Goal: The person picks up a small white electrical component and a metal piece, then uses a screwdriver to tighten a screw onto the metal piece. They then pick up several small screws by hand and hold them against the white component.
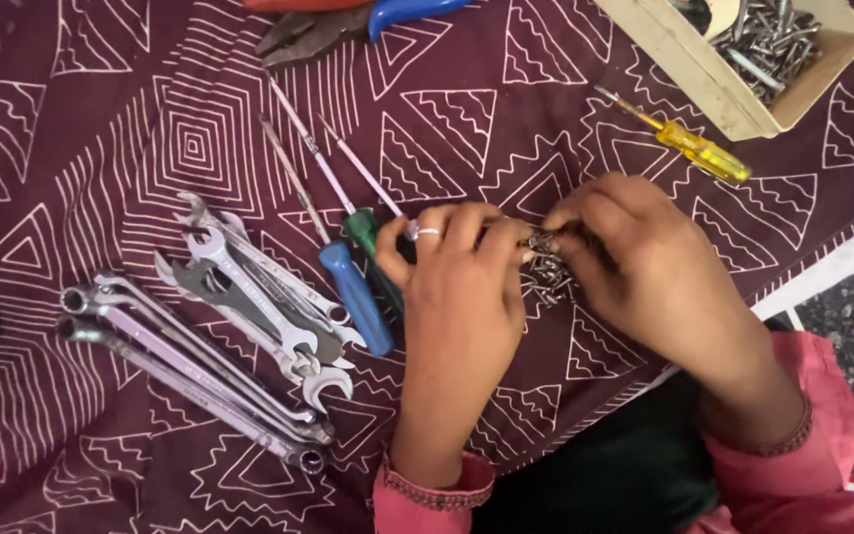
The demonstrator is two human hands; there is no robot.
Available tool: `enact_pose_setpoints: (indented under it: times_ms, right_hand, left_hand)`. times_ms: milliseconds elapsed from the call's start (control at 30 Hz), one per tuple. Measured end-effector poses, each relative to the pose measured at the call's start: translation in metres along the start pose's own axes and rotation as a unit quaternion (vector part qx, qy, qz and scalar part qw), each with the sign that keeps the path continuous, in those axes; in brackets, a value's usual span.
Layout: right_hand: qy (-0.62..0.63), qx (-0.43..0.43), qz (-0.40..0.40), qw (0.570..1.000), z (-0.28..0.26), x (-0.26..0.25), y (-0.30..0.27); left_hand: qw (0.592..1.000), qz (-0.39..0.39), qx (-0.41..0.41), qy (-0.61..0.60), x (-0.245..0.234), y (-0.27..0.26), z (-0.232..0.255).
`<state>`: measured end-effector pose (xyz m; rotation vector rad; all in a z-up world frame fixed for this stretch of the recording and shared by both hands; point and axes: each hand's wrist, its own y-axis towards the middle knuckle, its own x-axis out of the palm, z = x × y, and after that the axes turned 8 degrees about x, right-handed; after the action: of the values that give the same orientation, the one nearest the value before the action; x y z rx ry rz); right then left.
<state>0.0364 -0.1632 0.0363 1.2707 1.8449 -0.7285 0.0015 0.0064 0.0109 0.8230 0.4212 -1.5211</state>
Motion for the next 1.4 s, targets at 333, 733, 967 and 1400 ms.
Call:
enact_pose_setpoints:
  times_ms: [333, 733, 967, 1400]
  right_hand:
    - [0.089, 0.021, -0.002, 0.996, 0.006, -0.001, -0.008]
    - [-0.031, -0.022, 0.078, 0.996, 0.006, -0.005, -0.010]
    - [0.260, 0.053, 0.038, 0.963, 0.017, -0.006, -0.016]
    - [0.296, 0.009, 0.079, 0.952, 0.011, 0.006, -0.016]
  left_hand:
    - [0.973, 0.042, 0.008, -0.228, 0.000, -0.001, -0.002]
    - [0.944, 0.093, -0.006, -0.316, 0.013, -0.002, -0.003]
    - [0.928, 0.107, -0.029, -0.356, 0.013, -0.003, -0.002]
    - [0.927, 0.098, -0.014, -0.363, 0.011, -0.003, -0.001]
